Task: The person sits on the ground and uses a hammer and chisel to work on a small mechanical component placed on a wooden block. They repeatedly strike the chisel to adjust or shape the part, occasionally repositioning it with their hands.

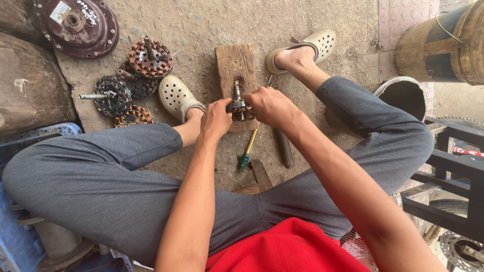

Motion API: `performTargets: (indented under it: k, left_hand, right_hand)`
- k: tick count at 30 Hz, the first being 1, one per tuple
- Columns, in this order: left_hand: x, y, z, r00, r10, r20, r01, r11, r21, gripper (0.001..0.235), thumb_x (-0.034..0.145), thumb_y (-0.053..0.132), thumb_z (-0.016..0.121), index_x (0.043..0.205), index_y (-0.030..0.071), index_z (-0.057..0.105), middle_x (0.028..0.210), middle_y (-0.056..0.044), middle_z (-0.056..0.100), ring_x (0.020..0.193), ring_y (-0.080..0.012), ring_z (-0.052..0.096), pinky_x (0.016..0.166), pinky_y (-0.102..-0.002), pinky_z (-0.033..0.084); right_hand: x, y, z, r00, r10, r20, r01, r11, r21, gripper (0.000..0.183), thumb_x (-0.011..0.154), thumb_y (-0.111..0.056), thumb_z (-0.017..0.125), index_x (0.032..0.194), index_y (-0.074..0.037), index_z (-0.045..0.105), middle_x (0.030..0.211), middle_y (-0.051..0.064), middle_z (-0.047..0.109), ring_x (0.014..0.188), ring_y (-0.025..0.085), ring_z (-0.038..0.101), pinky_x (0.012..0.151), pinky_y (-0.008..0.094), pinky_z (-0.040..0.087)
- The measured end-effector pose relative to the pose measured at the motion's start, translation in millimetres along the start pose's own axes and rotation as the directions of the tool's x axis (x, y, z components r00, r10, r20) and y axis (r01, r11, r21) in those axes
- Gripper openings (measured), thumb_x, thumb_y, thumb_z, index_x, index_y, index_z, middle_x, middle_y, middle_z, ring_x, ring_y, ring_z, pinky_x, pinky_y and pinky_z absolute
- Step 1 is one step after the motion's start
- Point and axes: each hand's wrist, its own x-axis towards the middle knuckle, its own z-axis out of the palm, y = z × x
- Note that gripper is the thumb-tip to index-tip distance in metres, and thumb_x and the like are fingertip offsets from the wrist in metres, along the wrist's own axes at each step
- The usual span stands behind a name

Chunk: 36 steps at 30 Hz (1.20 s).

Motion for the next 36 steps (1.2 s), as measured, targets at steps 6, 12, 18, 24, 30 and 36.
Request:
performTargets:
  k: [6,12,18,24,30,36]
  left_hand:
    - [-3.0,-1.5,-1.8,1.0,-0.016,0.012,0.016,1.0,0.006,0.049,0.089,0.01,0.07,0.137,0.014,0.063,0.132,-0.016,0.066,0.123,-0.037,0.062,0.102,-0.046,0.05]
    - [0.0,-2.2,1.4,0.963,0.215,-0.163,-0.225,0.973,-0.05,0.047,0.085,0.002,0.071,0.131,0.008,0.065,0.141,-0.018,0.06,0.126,-0.0391,0.058,0.104,-0.045,0.047]
    - [2.7,7.7,-0.5,0.917,0.385,-0.1,-0.396,0.909,-0.131,0.042,0.081,-0.002,0.07,0.123,0.003,0.069,0.13,-0.017,0.067,0.123,-0.0365,0.062,0.105,-0.043,0.049]
    - [21.2,18.3,-4.2,0.923,0.363,0.126,-0.361,0.932,-0.045,0.024,0.09,0.018,0.073,0.105,-0.001,0.071,0.099,-0.024,0.073,0.1,-0.0419,0.069,0.086,-0.049,0.055]
    - [39.5,10.6,1.9,0.903,0.325,0.28,-0.374,0.916,0.142,0.03,0.096,0.026,0.065,0.104,-0.003,0.07,0.103,-0.026,0.072,0.103,-0.0425,0.069,0.084,-0.05,0.055]
    - [61.8,1.1,14.5,0.815,0.459,0.354,-0.509,0.859,0.058,0.028,0.095,0.018,0.059,0.108,-0.004,0.067,0.109,-0.03,0.069,0.108,-0.0426,0.066,0.086,-0.049,0.054]
  right_hand:
    - [-1.5,0.2,9.2,0.996,0.064,0.063,-0.064,0.998,-0.006,0.02,0.092,0.012,0.054,0.095,0.001,0.07,0.071,0.019,0.069,0.061,0.031,0.072,0.052,0.042,0.058]
    - [1.7,-5.9,12.1,0.999,-0.039,0.014,0.04,0.994,-0.101,0.009,0.087,0.004,0.062,0.087,0.001,0.07,0.07,0.019,0.068,0.065,0.034,0.072,0.054,0.045,0.057]
    - [7.8,-5.1,7.7,0.998,0.005,0.063,0.002,0.995,-0.105,0.014,0.089,0.002,0.061,0.078,0.0,0.07,0.071,0.019,0.07,0.067,0.034,0.073,0.058,0.045,0.058]
    - [11.1,-5.3,3.7,0.998,-0.036,0.044,0.042,0.99,-0.136,0.009,0.082,0.0,0.067,0.074,-0.001,0.071,0.07,0.021,0.07,0.067,0.037,0.073,0.057,0.046,0.057]
    - [11.9,-7.5,0.9,1.0,0.025,0.002,-0.025,0.999,0.023,0.022,0.087,0.004,0.066,0.108,0.007,0.059,0.082,0.02,0.067,0.075,0.038,0.072,0.059,0.046,0.057]
    - [11.1,-2.7,-11.2,0.992,0.014,0.123,-0.039,0.978,0.204,0.055,0.069,0.005,0.073,0.114,0.004,0.042,0.11,0.026,0.056,0.09,0.046,0.066,0.077,0.047,0.056]
